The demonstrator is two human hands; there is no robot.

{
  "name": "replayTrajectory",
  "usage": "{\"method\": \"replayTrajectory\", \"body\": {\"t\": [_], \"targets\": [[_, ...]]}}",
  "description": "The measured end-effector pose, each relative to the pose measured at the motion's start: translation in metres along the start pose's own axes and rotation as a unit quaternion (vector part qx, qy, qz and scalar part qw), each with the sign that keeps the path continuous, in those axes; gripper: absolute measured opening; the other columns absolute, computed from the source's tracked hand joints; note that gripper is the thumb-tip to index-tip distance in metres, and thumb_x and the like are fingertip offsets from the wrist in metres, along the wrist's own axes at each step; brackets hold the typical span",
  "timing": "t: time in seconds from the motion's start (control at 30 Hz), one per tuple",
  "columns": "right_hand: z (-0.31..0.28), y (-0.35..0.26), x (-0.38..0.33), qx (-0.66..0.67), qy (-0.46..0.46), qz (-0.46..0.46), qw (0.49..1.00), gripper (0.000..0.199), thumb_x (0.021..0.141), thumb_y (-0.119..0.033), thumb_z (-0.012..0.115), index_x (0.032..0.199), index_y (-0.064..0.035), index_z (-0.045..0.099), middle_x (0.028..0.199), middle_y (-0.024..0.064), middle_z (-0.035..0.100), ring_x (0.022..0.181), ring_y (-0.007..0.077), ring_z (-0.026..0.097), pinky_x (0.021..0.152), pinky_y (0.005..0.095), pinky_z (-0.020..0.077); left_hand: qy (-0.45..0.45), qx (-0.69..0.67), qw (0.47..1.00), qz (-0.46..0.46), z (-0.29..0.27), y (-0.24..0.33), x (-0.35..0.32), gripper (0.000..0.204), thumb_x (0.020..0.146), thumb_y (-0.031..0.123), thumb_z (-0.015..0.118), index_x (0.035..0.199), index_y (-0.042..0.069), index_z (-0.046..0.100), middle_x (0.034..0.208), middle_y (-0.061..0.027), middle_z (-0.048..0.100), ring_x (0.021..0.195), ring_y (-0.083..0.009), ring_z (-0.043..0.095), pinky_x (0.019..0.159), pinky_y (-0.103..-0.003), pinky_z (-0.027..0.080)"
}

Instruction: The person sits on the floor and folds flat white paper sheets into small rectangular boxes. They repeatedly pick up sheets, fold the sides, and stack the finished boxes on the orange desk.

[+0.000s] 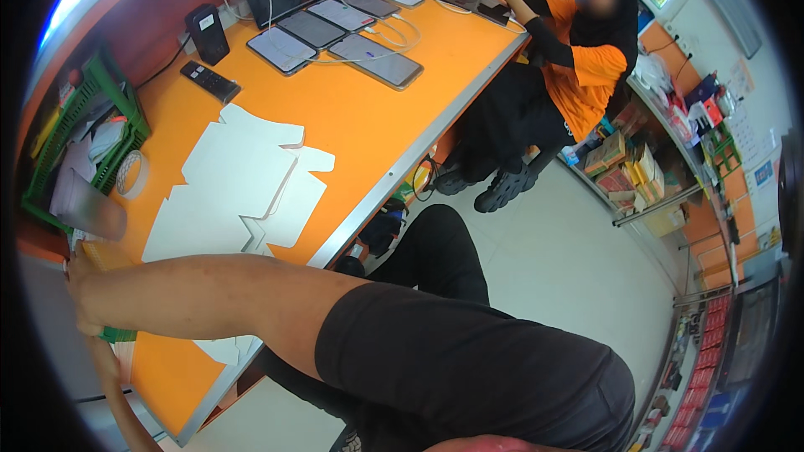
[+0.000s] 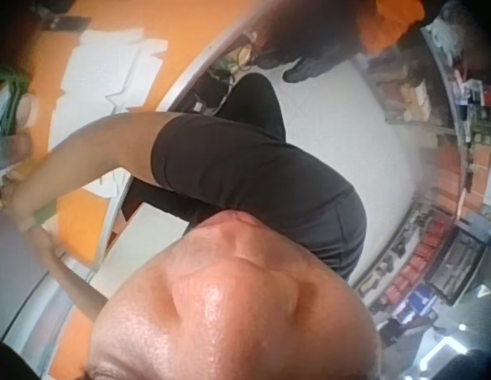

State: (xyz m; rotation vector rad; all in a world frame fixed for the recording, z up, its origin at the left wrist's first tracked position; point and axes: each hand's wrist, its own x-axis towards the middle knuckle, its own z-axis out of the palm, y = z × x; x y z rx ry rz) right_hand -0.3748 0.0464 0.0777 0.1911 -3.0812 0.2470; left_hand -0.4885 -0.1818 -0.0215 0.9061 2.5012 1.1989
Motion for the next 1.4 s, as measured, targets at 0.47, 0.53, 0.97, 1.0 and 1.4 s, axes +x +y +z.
{"method": "replayTrajectory", "body": {"t": [0.47, 0.53, 0.97, 1.0, 1.4], "targets": [[-0.014, 0.018, -0.037, 0.022, 0.011, -0.068, 0.997, 0.079, 0.087, -0.046, 0.05, 0.151, -0.0013, 0.033, 0.154, 0.0228, 0.032, 0.144, 0.0394, 0.026, 0.118, 0.0574, 0.0122, 0.093, -0.017, 0.995, 0.018, 0.014, -0.029, -0.026, 0.05, 0.104, 0.035, 0.041, 0.137, -0.002, 0.049, 0.139, -0.0167, 0.05, 0.129, -0.0248, 0.045, 0.11, -0.034, 0.031], [-0.005, 0.012, -0.036, 0.02, 0.034, -0.06, 0.997, 0.074, 0.088, -0.045, 0.052, 0.149, -0.0043, 0.038, 0.153, 0.0183, 0.037, 0.144, 0.0374, 0.028, 0.118, 0.0566, 0.014, 0.103, -0.018, 0.994, 0.017, 0.018, -0.027, -0.027, 0.05, 0.104, 0.035, 0.041, 0.137, -0.002, 0.049, 0.139, -0.017, 0.05, 0.13, -0.0252, 0.045, 0.11, -0.035, 0.031], [-0.048, 0.062, -0.089, 0.315, 0.228, -0.156, 0.908, 0.046, 0.093, -0.04, 0.057, 0.112, 0.001, 0.067, 0.113, 0.0173, 0.066, 0.104, 0.0287, 0.063, 0.092, 0.0386, 0.05, 0.122, 0.023, 0.992, 0.011, 0.035, 0.049, -0.026, 0.054, 0.104, 0.039, 0.04, 0.138, 0.0, 0.052, 0.145, -0.019, 0.049, 0.135, -0.0279, 0.042, 0.114, -0.037, 0.029], [-0.064, 0.087, -0.121, 0.387, 0.217, -0.176, 0.879, 0.042, 0.093, -0.035, 0.06, 0.111, 0.002, 0.066, 0.108, 0.0162, 0.067, 0.097, 0.0264, 0.065, 0.086, 0.0359, 0.0512, 0.125, 0.12, 0.984, 0.045, 0.053, 0.089, -0.023, 0.058, 0.104, 0.043, 0.035, 0.141, 0.001, 0.049, 0.147, -0.0193, 0.046, 0.138, -0.032, 0.04, 0.116, -0.038, 0.026], [-0.039, 0.204, -0.3, 0.109, 0.084, 0.04, 0.99, 0.052, 0.082, -0.044, 0.077, 0.12, -0.0102, 0.066, 0.125, 0.0143, 0.063, 0.117, 0.0272, 0.058, 0.105, 0.0389, 0.0427, 0.119, 0.239, 0.96, 0.086, 0.048, 0.113, -0.044, 0.061, 0.104, 0.046, 0.025, 0.153, 0.01, 0.032, 0.156, -0.0148, 0.035, 0.144, -0.0317, 0.03, 0.119, -0.04, 0.021]]}}
